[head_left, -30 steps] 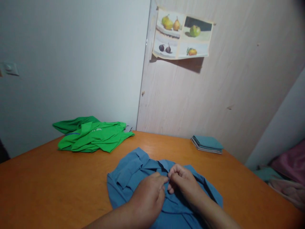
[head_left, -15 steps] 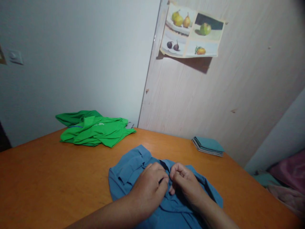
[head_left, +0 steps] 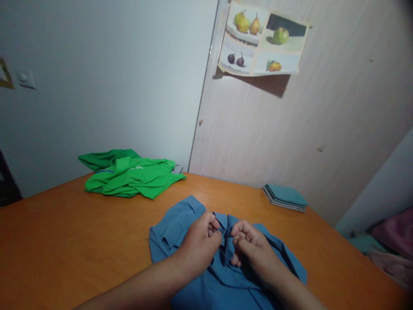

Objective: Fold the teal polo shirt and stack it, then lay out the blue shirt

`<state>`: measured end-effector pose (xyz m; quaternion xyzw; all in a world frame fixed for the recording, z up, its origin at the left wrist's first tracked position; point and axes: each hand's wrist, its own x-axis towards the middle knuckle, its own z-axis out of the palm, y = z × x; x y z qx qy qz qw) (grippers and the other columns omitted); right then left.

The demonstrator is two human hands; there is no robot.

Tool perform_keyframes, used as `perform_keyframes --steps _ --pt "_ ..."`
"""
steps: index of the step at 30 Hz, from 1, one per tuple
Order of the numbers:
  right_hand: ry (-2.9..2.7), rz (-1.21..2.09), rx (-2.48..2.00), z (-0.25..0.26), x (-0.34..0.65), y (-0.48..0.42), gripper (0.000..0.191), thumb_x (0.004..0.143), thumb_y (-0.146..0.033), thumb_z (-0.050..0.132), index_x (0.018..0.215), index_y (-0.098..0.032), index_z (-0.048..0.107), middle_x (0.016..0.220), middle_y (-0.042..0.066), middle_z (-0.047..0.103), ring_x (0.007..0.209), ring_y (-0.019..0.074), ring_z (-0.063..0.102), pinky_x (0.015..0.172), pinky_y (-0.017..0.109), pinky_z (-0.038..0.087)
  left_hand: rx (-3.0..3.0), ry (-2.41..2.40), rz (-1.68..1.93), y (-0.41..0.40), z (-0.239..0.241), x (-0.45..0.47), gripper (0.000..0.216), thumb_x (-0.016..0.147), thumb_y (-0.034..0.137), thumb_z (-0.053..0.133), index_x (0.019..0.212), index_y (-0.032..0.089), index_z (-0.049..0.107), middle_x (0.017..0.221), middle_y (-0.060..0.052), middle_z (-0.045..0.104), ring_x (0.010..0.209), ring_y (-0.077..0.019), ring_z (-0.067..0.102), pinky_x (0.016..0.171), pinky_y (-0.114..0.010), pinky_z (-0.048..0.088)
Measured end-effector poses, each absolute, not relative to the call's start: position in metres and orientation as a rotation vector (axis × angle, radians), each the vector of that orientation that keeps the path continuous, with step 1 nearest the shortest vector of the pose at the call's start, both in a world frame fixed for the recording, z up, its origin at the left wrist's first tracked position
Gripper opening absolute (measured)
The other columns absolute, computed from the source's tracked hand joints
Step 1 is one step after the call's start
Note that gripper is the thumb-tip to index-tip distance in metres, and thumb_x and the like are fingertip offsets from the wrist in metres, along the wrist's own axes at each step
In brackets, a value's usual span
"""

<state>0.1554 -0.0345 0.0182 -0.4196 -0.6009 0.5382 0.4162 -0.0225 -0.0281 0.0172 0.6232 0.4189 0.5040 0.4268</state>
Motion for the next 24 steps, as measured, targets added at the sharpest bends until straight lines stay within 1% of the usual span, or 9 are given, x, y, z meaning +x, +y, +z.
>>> perform_keyframes --steps 3,6,11,13,15,17,20,22,24 --pt "-1.423 1.213 -1.075 0.023 0.165 -0.03 0.024 0.086 -0.044 0.06 0.092 -0.023 0.05 0.053 -0.006 0.058 0.046 0.0124 0.055 0.049 0.023 0.038 1.44 1.079 1.368 -0.017 0.02 -0.033 0.007 0.079 0.024 0.056 0.084 0.021 0.052 0.069 0.005 0.051 0.065 -0.013 0.049 0.06 -0.023 0.038" --pt "-1.337 1.073 -1.113 0.026 0.177 -0.022 0.025 0.084 -0.045 0.062 0.092 -0.024 0.052 0.055 -0.005 0.058 0.049 0.0138 0.056 0.052 0.025 0.039 1.357 1.13 1.484 -0.005 0.023 -0.044 0.012 0.077 0.028 0.058 0.085 0.021 0.053 0.072 0.004 0.054 0.066 -0.0131 0.051 0.061 -0.023 0.04" --pt "-1.228 0.93 -1.221 0.025 0.201 -0.003 0.022 0.086 -0.043 0.06 0.093 -0.023 0.052 0.065 -0.003 0.063 0.051 0.0128 0.056 0.052 0.026 0.04 1.312 1.205 1.57 0.01 0.027 -0.059 0.018 0.079 0.033 0.06 0.09 0.02 0.056 0.075 0.003 0.059 0.066 -0.0136 0.055 0.063 -0.024 0.042" --pt "-1.21 0.892 -1.293 0.023 0.211 0.004 0.025 0.087 -0.046 0.058 0.096 -0.023 0.053 0.066 -0.003 0.063 0.05 0.0123 0.056 0.05 0.025 0.038 1.314 1.237 1.58 0.016 0.025 -0.064 0.023 0.08 0.037 0.061 0.094 0.019 0.059 0.078 0.002 0.063 0.068 -0.0147 0.058 0.063 -0.025 0.044" --pt "-1.222 0.851 -1.376 0.02 0.221 0.01 0.031 0.085 -0.049 0.059 0.1 -0.023 0.053 0.066 -0.003 0.063 0.049 0.0128 0.056 0.047 0.025 0.036 1.352 1.279 1.579 0.024 0.02 -0.071 0.027 0.081 0.039 0.06 0.099 0.018 0.061 0.084 -0.001 0.067 0.075 -0.017 0.062 0.068 -0.027 0.046" --pt "-1.264 0.79 -1.456 0.018 0.229 0.014 0.039 0.082 -0.051 0.063 0.105 -0.021 0.055 0.07 -0.001 0.065 0.05 0.0139 0.057 0.048 0.026 0.038 1.441 1.34 1.553 0.034 0.011 -0.081 0.031 0.084 0.039 0.058 0.105 0.016 0.062 0.095 -0.006 0.07 0.088 -0.0201 0.066 0.077 -0.029 0.049" --pt "-1.349 0.704 -1.56 0.016 0.24 0.016 0.051 0.078 -0.053 0.069 0.113 -0.019 0.058 0.082 0.004 0.069 0.054 0.0152 0.059 0.054 0.031 0.045 1.679 1.507 1.391 0.046 -0.001 -0.095 0.032 0.086 0.034 0.055 0.111 0.015 0.063 0.111 -0.01 0.069 0.104 -0.023 0.064 0.091 -0.033 0.048" --pt "-1.392 0.729 -1.612 0.016 0.246 0.015 0.059 0.075 -0.054 0.073 0.119 -0.017 0.059 0.092 0.009 0.07 0.059 0.0169 0.061 0.059 0.034 0.048 1.866 1.668 1.216 0.05 -0.006 -0.102 0.035 0.085 0.033 0.057 0.114 0.015 0.064 0.117 -0.013 0.067 0.111 -0.0255 0.062 0.095 -0.035 0.045" --pt "-1.425 0.804 -1.644 0.018 0.25 0.013 0.065 0.071 -0.054 0.077 0.121 -0.015 0.062 0.097 0.013 0.07 0.067 0.0202 0.064 0.063 0.035 0.049 2.02 1.807 1.038 0.049 -0.006 -0.105 0.04 0.085 0.035 0.059 0.119 0.014 0.063 0.122 -0.015 0.066 0.116 -0.0283 0.059 0.098 -0.036 0.043"
